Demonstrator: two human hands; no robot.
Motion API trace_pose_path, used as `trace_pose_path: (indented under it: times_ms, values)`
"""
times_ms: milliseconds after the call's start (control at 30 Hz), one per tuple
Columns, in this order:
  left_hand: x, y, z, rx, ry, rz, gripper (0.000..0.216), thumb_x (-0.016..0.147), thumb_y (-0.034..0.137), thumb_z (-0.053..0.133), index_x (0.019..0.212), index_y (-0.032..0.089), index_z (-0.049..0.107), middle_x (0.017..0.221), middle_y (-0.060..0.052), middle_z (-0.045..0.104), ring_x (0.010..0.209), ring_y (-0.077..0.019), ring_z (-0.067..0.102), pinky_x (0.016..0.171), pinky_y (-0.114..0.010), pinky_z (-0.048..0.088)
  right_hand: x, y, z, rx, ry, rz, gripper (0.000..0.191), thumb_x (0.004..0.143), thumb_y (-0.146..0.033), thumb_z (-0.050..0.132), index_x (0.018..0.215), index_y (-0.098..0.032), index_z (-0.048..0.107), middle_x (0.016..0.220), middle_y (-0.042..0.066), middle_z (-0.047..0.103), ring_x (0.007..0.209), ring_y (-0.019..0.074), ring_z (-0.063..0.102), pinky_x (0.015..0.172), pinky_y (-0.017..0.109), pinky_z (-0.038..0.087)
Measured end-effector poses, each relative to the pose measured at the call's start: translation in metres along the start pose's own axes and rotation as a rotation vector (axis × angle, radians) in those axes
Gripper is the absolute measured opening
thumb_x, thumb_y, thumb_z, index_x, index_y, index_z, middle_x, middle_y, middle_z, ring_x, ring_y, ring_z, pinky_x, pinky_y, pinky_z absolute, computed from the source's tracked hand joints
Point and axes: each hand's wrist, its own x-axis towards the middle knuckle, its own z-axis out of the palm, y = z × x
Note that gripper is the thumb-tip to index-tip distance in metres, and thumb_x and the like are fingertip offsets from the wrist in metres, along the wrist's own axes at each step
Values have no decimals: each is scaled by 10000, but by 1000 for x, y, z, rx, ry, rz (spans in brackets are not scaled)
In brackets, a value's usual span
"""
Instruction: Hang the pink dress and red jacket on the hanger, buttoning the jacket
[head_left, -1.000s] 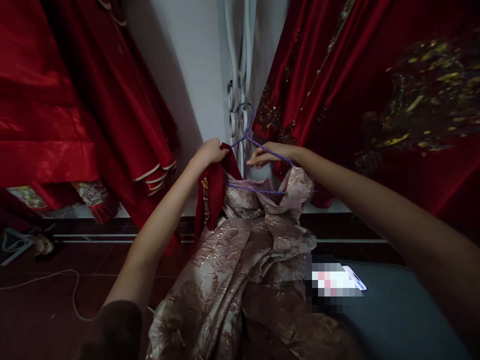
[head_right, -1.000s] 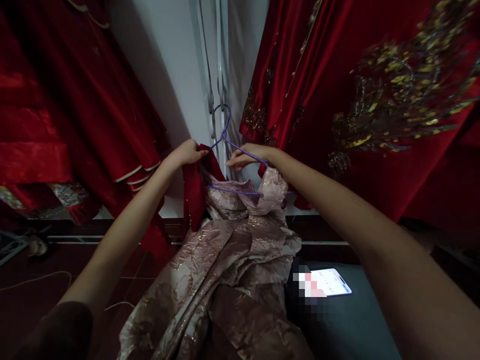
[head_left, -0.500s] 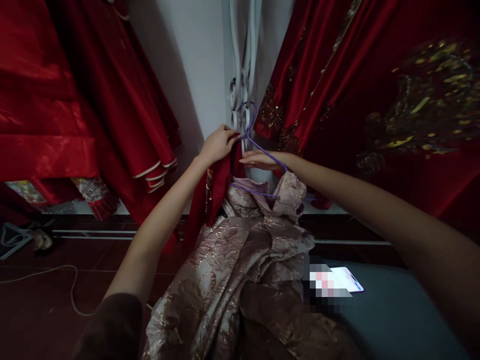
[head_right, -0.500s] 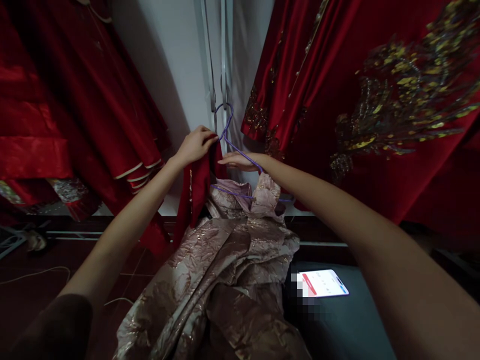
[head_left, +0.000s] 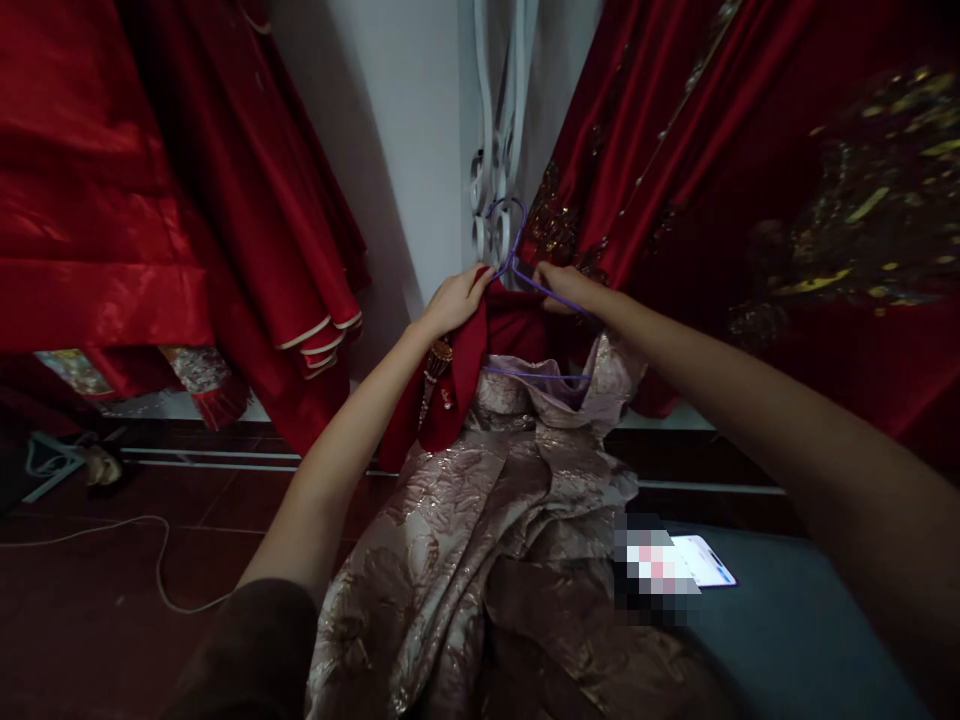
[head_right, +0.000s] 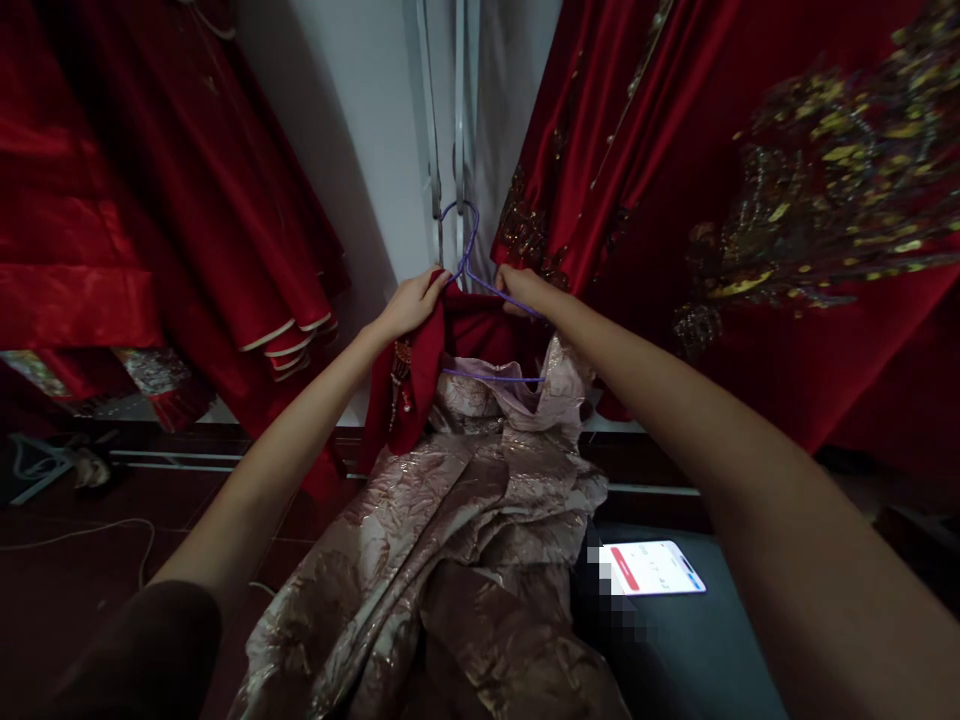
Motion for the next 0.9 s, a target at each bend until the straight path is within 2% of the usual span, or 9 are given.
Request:
trace_pose_path:
  times_ms: [133, 233, 367, 467, 533, 600, 733, 800, 900]
  values:
    - [-4, -3, 4, 47, 25, -6, 410, 949, 445, 219, 1041, 199, 534, 954, -79, 638, 934, -194, 606, 810, -273, 400, -12, 19, -15, -415, 126, 92, 293, 604, -88, 638, 794, -193, 441, 773, 38, 542, 741, 159, 489, 696, 269, 363]
    - [-8, -6, 5, 91, 16, 0, 443, 944, 470, 193, 1107, 198, 503, 929, -92, 643, 910, -221, 618, 773, -290, 405, -36, 53, -31, -588, 162, 141, 278, 632, -134, 645, 835, -179, 460, 946, 109, 553, 782, 159, 474, 674, 277, 338]
    - [-10, -8, 10, 144, -48, -18, 445, 931, 490, 244, 1162, 183, 468, 926, -108, 650, 919, -248, 617, 777, -303, 404, -74, 108, -62, -782, 135, 218, 276, 649, -155, 639, 851, -178, 451, 961, 145, 553, 795, 182, 495, 664, 291, 341]
    - [-10, -7, 17, 134, -44, -49, 396, 931, 452, 296, 1182, 185, 446, 1017, -107, 640, 975, -233, 602, 839, -297, 389, -95, 129, -79, -829, 71, 269, 300, 627, -96, 635, 835, -193, 441, 942, 126, 582, 766, 163, 515, 654, 281, 346]
    - [-10, -7, 22, 127, -34, -66, 385, 934, 425, 309, 1206, 178, 424, 1064, -119, 626, 1006, -238, 590, 869, -308, 379, -105, 126, -85, -840, 50, 364, 323, 635, -110, 648, 864, -198, 439, 904, 120, 606, 691, 150, 523, 625, 284, 346]
    - [-9, -6, 27, 131, -26, -74, 387, 937, 404, 312, 1230, 167, 402, 1081, -135, 617, 1026, -244, 581, 885, -319, 373, -115, 111, -88, -824, 25, 418, 353, 645, -157, 677, 898, -210, 435, 867, 103, 627, 627, 139, 532, 605, 285, 346]
    - [-9, -4, 29, 134, -12, -61, 385, 936, 379, 326, 1249, 162, 381, 1087, -144, 609, 1032, -245, 575, 894, -326, 374, -136, 65, -88, -735, -131, 381, 438, 570, -228, 769, 873, -257, 454, 777, 32, 649, 562, 138, 557, 585, 282, 364]
    - [-10, -2, 28, 137, -12, -67, 377, 935, 373, 330, 1248, 169, 382, 1091, -141, 607, 1023, -247, 578, 892, -335, 376, -146, 45, -88, -726, -177, 373, 411, 554, -247, 781, 846, -272, 493, 724, 12, 644, 558, 149, 563, 584, 293, 377]
    - [-11, 0, 25, 143, -16, -85, 371, 936, 365, 328, 1245, 168, 389, 1083, -143, 608, 1012, -251, 582, 890, -347, 378, -153, 36, -89, -778, -172, 420, 324, 563, -242, 766, 797, -274, 546, 739, 27, 652, 612, 174, 587, 595, 319, 396]
